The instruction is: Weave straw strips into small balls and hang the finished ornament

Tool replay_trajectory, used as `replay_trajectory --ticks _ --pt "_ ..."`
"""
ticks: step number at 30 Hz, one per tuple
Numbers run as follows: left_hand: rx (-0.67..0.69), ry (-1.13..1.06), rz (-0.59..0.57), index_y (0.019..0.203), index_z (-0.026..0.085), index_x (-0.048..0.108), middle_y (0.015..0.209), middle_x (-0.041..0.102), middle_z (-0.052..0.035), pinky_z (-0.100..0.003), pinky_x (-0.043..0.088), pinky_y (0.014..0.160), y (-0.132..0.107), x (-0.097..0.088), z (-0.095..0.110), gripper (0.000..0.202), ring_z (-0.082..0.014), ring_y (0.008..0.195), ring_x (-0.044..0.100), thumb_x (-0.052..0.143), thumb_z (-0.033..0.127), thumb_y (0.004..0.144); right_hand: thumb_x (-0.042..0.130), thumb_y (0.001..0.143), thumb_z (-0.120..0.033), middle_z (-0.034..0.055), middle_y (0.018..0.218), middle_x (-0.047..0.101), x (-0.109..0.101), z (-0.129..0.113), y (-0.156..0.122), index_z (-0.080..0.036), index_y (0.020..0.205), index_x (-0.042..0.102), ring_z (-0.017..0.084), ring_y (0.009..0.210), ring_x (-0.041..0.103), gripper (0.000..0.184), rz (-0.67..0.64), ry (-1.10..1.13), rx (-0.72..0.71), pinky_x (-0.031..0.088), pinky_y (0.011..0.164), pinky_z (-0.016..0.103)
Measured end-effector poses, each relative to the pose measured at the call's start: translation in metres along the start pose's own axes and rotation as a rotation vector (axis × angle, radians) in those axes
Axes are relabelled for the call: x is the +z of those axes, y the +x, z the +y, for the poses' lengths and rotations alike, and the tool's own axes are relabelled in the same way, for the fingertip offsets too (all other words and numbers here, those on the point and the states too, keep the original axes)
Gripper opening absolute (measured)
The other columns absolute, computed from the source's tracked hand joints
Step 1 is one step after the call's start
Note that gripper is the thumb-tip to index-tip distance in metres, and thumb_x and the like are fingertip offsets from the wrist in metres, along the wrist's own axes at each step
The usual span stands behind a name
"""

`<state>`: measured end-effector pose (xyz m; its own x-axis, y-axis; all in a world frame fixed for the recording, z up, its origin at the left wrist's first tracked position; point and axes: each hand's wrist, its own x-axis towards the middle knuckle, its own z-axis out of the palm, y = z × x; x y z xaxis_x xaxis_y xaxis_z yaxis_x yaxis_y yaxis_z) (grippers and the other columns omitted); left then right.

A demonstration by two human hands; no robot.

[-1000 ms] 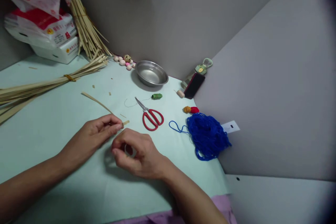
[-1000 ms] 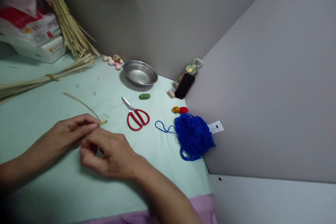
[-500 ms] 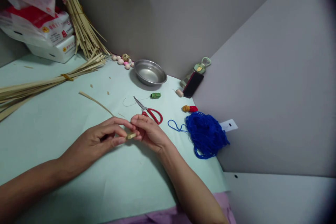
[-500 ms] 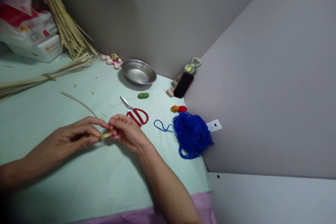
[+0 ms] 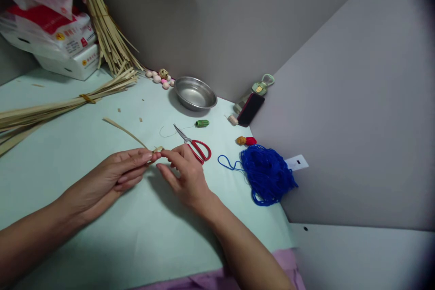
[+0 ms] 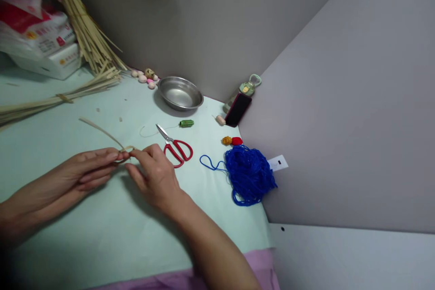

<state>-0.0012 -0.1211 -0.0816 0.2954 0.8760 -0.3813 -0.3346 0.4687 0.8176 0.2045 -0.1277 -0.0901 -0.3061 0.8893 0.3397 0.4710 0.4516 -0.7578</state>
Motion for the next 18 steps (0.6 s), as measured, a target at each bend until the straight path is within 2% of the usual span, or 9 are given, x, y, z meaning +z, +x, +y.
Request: replay_trajectory --ticks 3,5,9,12,18 --pt "-0.012 0.037 0.001 0.085 0.021 0.084 0.073 0.072 -0.0019 -0.02 0.037 0.042 -0.001 0.002 -0.007 0.032 -0.0124 0.057 0.06 0.103 0.043 0.072 0.067 0.106 -0.032 0.0098 0.105 0.069 0.011 0.006 -0.003 -0.023 0.12 0.078 0.023 0.092 0.065 0.02 0.027 -0.089 -0.05 0.058 0.083 0.038" --pt "-0.015 0.043 -0.008 0.086 0.022 0.083 0.073 0.07 -0.0013 -0.02 0.037 0.042 -0.001 0.003 -0.01 0.032 -0.0119 0.056 0.058 0.103 0.044 0.073 0.067 0.106 -0.03 0.0086 0.103 0.07 0.016 0.009 -0.004 -0.022 0.116 0.076 0.021 0.088 0.065 0.016 0.07 -0.078 -0.054 0.058 0.08 0.036" --pt "-0.008 -0.02 -0.035 0.084 0.022 0.08 0.067 0.059 0.0026 -0.017 0.033 0.041 -0.002 0.004 -0.009 0.031 -0.0071 0.05 0.04 0.102 0.042 0.074 0.063 0.108 -0.031 0.0085 0.103 0.071 0.018 0.008 -0.004 -0.023 0.12 0.076 0.02 0.083 0.064 0.019 0.098 -0.096 -0.088 0.056 0.075 0.034" --pt "-0.008 -0.062 -0.066 0.086 0.022 0.08 0.064 0.047 0.0062 -0.014 0.03 0.04 -0.002 0.004 -0.008 0.037 -0.0056 0.051 0.025 0.103 0.047 0.073 0.064 0.109 -0.033 0.0078 0.099 0.071 0.018 0.005 -0.004 -0.023 0.123 0.078 0.02 0.081 0.064 0.022 0.102 -0.043 -0.127 0.055 0.072 0.033" --pt "-0.029 -0.045 -0.099 0.09 0.022 0.077 0.067 0.037 0.0083 -0.012 0.029 0.042 -0.002 0.004 -0.012 0.043 -0.0076 0.056 0.018 0.101 0.055 0.077 0.067 0.106 -0.03 0.0045 0.088 0.07 0.019 0.002 -0.006 -0.023 0.103 0.081 0.018 0.075 0.062 0.016 0.178 -0.068 -0.067 0.053 0.07 0.032"
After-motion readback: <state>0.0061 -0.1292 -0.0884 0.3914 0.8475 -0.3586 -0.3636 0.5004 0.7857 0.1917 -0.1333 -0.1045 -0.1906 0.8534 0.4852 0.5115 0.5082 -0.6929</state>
